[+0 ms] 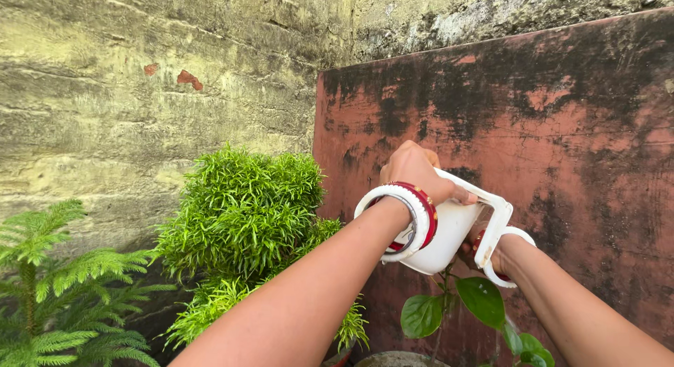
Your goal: The person presses and works the soil in plant pots by hand, then pours liquid from a mug onto the potted plants.
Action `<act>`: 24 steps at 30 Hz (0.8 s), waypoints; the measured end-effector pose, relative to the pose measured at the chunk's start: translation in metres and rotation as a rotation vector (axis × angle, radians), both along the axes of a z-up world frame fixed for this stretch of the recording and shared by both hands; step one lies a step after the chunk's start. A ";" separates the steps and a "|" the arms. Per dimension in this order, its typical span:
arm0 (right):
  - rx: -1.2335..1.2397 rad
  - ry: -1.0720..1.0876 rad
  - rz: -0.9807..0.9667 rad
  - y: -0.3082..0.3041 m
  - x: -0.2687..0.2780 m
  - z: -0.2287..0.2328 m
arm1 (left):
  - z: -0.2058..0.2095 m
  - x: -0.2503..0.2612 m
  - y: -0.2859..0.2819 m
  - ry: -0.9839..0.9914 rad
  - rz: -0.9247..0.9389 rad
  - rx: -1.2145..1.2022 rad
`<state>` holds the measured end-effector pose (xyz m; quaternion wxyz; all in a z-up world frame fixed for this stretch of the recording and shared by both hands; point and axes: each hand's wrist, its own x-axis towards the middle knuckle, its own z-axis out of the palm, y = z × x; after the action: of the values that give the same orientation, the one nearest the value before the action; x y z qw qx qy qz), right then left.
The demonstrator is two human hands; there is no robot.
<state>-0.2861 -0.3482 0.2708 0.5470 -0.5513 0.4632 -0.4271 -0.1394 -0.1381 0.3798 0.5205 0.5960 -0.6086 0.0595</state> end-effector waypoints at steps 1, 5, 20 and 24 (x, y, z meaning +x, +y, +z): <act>-0.001 0.001 0.001 0.001 0.000 -0.001 | 0.001 0.000 -0.002 0.002 0.000 0.001; -0.014 0.010 0.006 0.005 -0.003 -0.001 | 0.007 0.000 -0.007 -0.058 0.027 0.056; -0.078 0.050 0.041 0.038 -0.021 0.036 | -0.015 0.003 -0.002 0.172 0.072 -0.145; -0.081 0.034 0.025 0.055 -0.032 0.055 | -0.026 -0.004 -0.003 0.275 0.091 -0.256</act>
<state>-0.3179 -0.2928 0.3255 0.5213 -0.5861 0.4478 -0.4292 -0.1438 -0.1408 0.3542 0.6670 0.5543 -0.4917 0.0776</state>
